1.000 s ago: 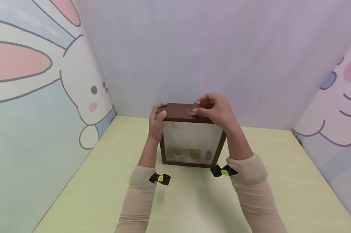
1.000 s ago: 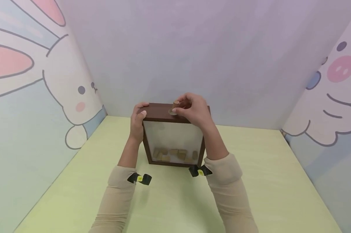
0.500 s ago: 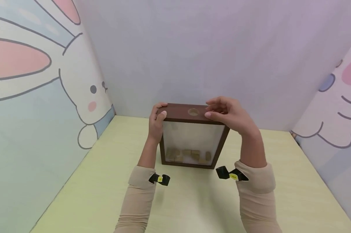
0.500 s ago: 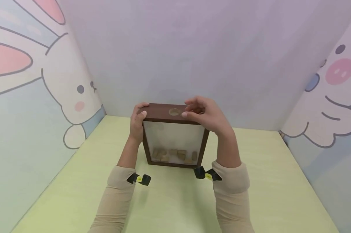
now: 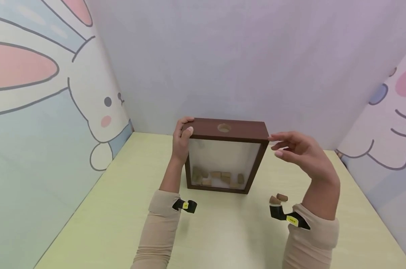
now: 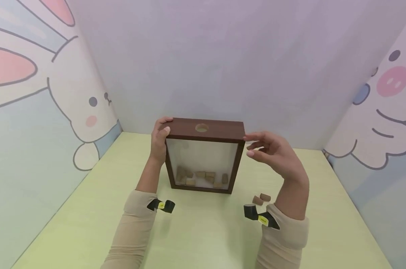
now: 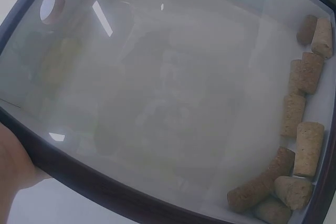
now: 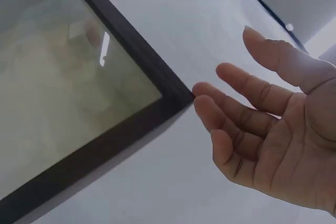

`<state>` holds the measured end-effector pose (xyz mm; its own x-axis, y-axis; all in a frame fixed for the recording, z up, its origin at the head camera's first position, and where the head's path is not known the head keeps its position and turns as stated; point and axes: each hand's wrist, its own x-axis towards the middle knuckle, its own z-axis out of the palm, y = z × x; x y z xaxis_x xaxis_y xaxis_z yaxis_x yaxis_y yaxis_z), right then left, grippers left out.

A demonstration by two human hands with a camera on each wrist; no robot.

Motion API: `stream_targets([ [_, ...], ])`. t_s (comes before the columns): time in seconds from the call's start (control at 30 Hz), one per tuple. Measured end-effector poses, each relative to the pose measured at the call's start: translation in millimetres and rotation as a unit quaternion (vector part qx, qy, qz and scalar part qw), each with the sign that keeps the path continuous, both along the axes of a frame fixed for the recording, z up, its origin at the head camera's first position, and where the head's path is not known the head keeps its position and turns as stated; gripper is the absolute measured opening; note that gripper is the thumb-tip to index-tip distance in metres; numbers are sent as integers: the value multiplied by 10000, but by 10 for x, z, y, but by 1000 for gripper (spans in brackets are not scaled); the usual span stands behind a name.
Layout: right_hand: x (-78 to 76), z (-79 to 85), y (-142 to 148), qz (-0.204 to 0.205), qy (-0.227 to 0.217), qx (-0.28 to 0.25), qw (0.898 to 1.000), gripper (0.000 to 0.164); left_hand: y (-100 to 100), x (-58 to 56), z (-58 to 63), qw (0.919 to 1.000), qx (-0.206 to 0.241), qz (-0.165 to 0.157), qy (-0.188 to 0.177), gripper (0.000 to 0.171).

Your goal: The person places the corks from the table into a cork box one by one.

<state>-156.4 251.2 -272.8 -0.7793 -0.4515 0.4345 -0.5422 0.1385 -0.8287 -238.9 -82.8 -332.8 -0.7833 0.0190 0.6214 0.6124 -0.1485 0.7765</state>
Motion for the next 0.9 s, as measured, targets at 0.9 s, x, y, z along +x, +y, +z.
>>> stream_targets([
  [0.9, 115, -1206, 715, -995, -2143, 1240, 9637, 41, 8, -72, -52, 9999, 94, 72, 7, 49],
])
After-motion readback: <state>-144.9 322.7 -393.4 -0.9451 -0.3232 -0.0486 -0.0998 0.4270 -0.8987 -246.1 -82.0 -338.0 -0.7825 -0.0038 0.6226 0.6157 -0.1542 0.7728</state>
